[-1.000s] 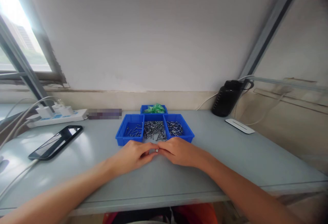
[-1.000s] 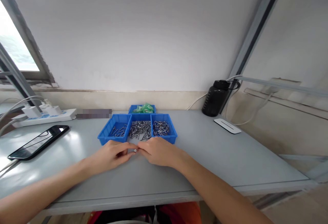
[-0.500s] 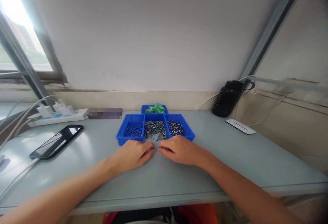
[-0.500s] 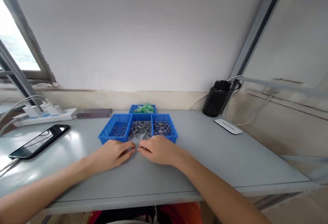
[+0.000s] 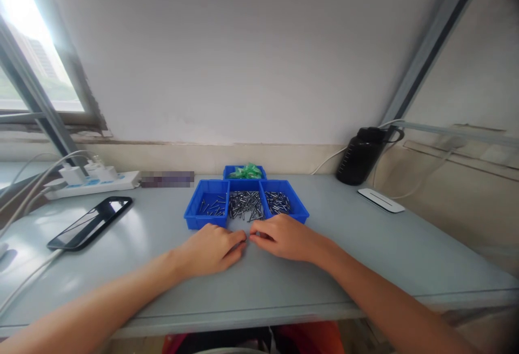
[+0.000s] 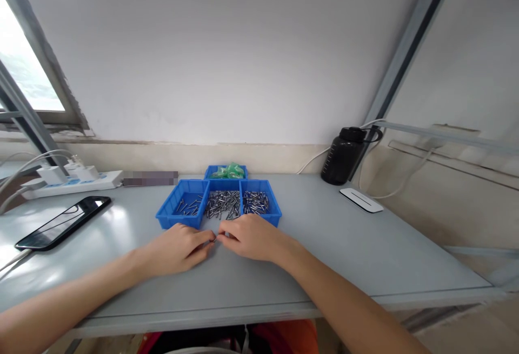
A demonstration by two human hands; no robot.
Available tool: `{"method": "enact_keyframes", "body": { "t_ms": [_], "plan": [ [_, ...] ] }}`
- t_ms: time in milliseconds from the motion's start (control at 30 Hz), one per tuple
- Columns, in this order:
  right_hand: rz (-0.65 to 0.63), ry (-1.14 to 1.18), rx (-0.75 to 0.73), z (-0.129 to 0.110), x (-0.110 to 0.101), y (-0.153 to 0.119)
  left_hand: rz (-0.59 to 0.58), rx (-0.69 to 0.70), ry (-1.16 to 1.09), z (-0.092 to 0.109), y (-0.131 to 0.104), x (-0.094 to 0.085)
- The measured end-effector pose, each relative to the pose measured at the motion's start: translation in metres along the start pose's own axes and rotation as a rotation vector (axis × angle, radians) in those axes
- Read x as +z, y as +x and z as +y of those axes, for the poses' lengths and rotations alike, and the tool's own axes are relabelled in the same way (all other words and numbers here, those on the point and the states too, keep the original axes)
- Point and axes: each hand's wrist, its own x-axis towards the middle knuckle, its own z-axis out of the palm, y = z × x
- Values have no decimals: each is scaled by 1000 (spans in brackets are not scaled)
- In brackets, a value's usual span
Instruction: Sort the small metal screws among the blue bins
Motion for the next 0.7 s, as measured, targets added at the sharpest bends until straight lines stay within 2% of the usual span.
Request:
{"method": "enact_keyframes", "body": {
  "t_ms": [167, 267, 500, 600, 700],
  "plan": [
    [-11, 17, 14, 2, 1, -1, 27, -37, -9, -1, 0, -1],
    [-30, 23, 21, 2, 1, -1, 99, -62, -66, -1, 0, -2],
    [-60, 74, 8, 0, 1, -1, 276, 51, -221, -1, 1, -3],
    [-63, 92, 6, 1, 2, -1, 290, 83, -241, -1, 1, -3],
    [-60, 119, 1, 2, 2, 0, 272, 42, -244, -1, 0, -3]
  ]
}}
